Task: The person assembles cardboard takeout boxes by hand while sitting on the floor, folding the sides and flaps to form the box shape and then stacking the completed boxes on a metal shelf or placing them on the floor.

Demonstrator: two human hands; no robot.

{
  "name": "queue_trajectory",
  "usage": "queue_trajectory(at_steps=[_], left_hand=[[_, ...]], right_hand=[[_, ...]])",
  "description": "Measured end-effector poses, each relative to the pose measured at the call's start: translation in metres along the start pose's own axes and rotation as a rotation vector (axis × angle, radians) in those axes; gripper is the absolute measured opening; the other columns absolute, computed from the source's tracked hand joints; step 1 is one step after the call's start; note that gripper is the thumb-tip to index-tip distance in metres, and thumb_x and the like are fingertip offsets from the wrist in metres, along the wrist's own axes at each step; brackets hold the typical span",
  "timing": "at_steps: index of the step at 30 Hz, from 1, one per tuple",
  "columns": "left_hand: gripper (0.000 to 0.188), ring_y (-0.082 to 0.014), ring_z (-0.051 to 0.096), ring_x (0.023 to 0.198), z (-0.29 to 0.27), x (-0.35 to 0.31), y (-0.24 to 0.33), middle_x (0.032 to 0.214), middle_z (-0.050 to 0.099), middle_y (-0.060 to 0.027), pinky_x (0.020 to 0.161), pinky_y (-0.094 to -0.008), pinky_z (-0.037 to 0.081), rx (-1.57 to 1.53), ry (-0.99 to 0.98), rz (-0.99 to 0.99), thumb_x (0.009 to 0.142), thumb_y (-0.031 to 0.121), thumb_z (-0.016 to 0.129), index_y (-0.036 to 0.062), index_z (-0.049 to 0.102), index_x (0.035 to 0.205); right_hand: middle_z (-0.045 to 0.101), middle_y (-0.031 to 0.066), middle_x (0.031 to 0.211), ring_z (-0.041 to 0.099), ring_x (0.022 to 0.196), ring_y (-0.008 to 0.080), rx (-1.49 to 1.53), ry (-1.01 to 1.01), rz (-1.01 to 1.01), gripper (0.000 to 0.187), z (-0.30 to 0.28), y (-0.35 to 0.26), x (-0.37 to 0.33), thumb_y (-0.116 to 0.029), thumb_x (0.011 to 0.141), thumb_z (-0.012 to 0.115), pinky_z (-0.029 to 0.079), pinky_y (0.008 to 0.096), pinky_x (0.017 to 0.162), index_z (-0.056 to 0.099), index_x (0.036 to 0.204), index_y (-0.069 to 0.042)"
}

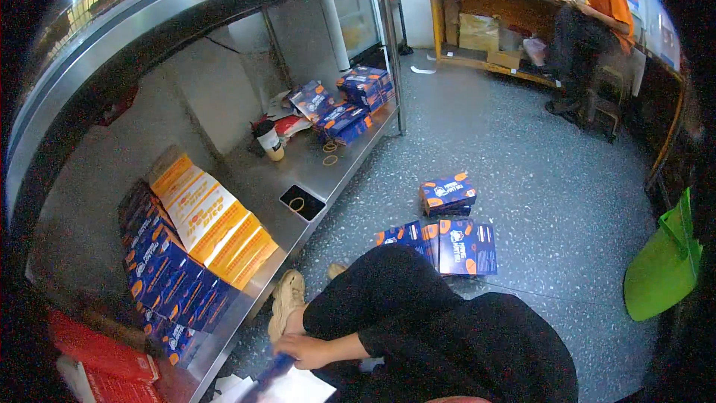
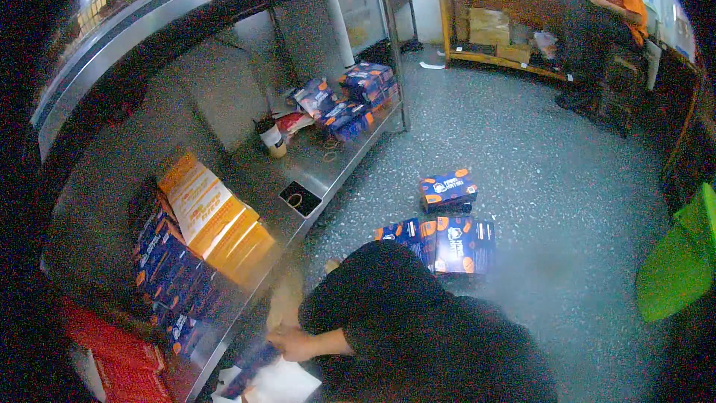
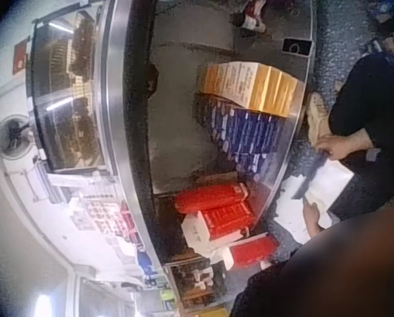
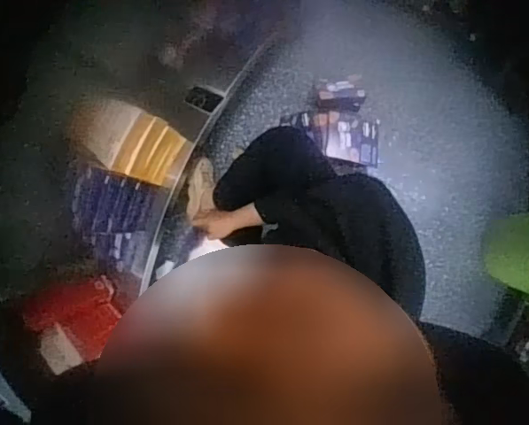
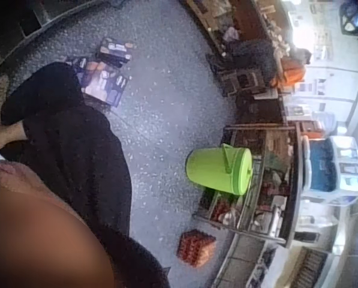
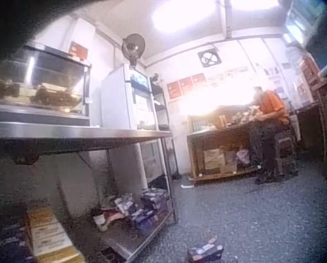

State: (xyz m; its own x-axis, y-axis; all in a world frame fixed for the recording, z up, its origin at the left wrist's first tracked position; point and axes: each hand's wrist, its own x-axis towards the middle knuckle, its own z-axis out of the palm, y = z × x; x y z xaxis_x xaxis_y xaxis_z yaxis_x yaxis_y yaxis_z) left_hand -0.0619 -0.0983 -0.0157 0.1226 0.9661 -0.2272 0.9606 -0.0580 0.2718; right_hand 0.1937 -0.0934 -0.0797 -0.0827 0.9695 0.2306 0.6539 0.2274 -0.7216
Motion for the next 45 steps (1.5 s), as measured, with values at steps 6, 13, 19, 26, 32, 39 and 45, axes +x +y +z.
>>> queue_trajectory(at_steps=[6, 13, 19, 26, 32, 39, 45], left_hand=[[0.059, -0.0352, 0.051, 0.098, -0.002, 0.007, -0.023, 0.106, 0.051, -0.0288, 0.083, -0.0382, 0.042, -0.159, -0.148, -0.052, 0.079, 0.009, 0.050, -0.0012, 0.023, 0.131], [0.062, -0.0348, 0.050, 0.099, -0.004, -0.013, -0.018, 0.113, 0.046, -0.0266, 0.077, -0.0369, 0.046, -0.028, 0.014, 0.198, 0.080, 0.009, 0.052, 0.0026, 0.019, 0.133], [0.066, -0.0364, 0.049, 0.100, 0.000, 0.003, -0.033, 0.120, 0.041, -0.0242, 0.076, -0.0379, 0.047, -0.154, -0.019, 0.254, 0.080, 0.010, 0.054, 0.0052, 0.016, 0.134], [0.074, -0.0436, 0.039, 0.111, -0.009, -0.004, -0.083, 0.141, 0.010, -0.0154, 0.090, -0.0483, 0.038, -0.532, -0.274, 0.358, 0.082, 0.016, 0.056, 0.0161, 0.007, 0.137], [0.079, -0.0344, 0.036, 0.118, -0.037, 0.005, -0.008, 0.124, 0.040, -0.0184, 0.097, -0.0384, 0.032, -0.268, -0.118, 0.493, 0.058, 0.015, 0.075, 0.0000, 0.034, 0.125], [0.080, -0.0257, 0.044, 0.111, -0.046, 0.024, 0.067, 0.114, 0.050, -0.0052, 0.087, -0.0490, 0.036, 0.416, -0.230, 0.631, 0.046, 0.022, 0.079, 0.0196, 0.044, 0.118], [0.061, -0.0251, 0.057, 0.089, -0.044, 0.033, 0.058, 0.093, 0.058, -0.0048, 0.071, -0.0380, 0.046, 0.412, -0.221, 0.650, 0.047, 0.027, 0.078, 0.0129, 0.054, 0.101]], right_hand=[[0.057, 0.0132, 0.103, 0.055, 0.092, 0.0306, 0.240, -0.286, -0.135, 0.031, -0.020, -0.028, -0.013, -0.020, 0.086, 0.043, 0.044, 0.0388, 0.076, 0.049, 0.116, -0.018], [0.057, 0.0140, 0.099, 0.055, 0.092, 0.0312, 0.188, -0.347, -0.513, 0.033, -0.031, -0.013, -0.019, -0.028, 0.087, 0.043, 0.044, 0.0399, 0.076, 0.049, 0.117, -0.017], [0.052, 0.0105, 0.101, 0.052, 0.092, 0.0276, -0.171, -0.456, -0.300, 0.033, -0.030, 0.009, 0.003, -0.012, 0.082, 0.044, 0.042, 0.0344, 0.076, 0.051, 0.113, -0.022], [0.052, 0.0102, 0.093, 0.054, 0.083, 0.0286, -0.151, -0.347, -0.444, 0.022, -0.020, -0.017, -0.022, -0.020, 0.077, 0.046, 0.045, 0.0387, 0.067, 0.055, 0.096, -0.013], [0.053, 0.0180, 0.095, 0.056, 0.087, 0.0336, -0.235, -0.612, -0.282, 0.031, -0.060, -0.044, -0.021, -0.038, 0.087, 0.036, 0.047, 0.0430, 0.068, 0.051, 0.112, -0.027], [0.049, 0.0185, 0.109, 0.053, 0.090, 0.0395, -0.150, -0.979, -0.472, 0.071, -0.055, -0.041, 0.015, -0.034, 0.061, 0.069, 0.045, 0.0419, 0.077, 0.041, 0.125, -0.020], [0.059, 0.0181, 0.093, 0.058, 0.085, 0.0340, -0.209, -0.632, -0.007, 0.060, -0.045, -0.077, 0.012, -0.028, 0.057, 0.073, 0.047, 0.0418, 0.072, 0.048, 0.108, -0.007]])
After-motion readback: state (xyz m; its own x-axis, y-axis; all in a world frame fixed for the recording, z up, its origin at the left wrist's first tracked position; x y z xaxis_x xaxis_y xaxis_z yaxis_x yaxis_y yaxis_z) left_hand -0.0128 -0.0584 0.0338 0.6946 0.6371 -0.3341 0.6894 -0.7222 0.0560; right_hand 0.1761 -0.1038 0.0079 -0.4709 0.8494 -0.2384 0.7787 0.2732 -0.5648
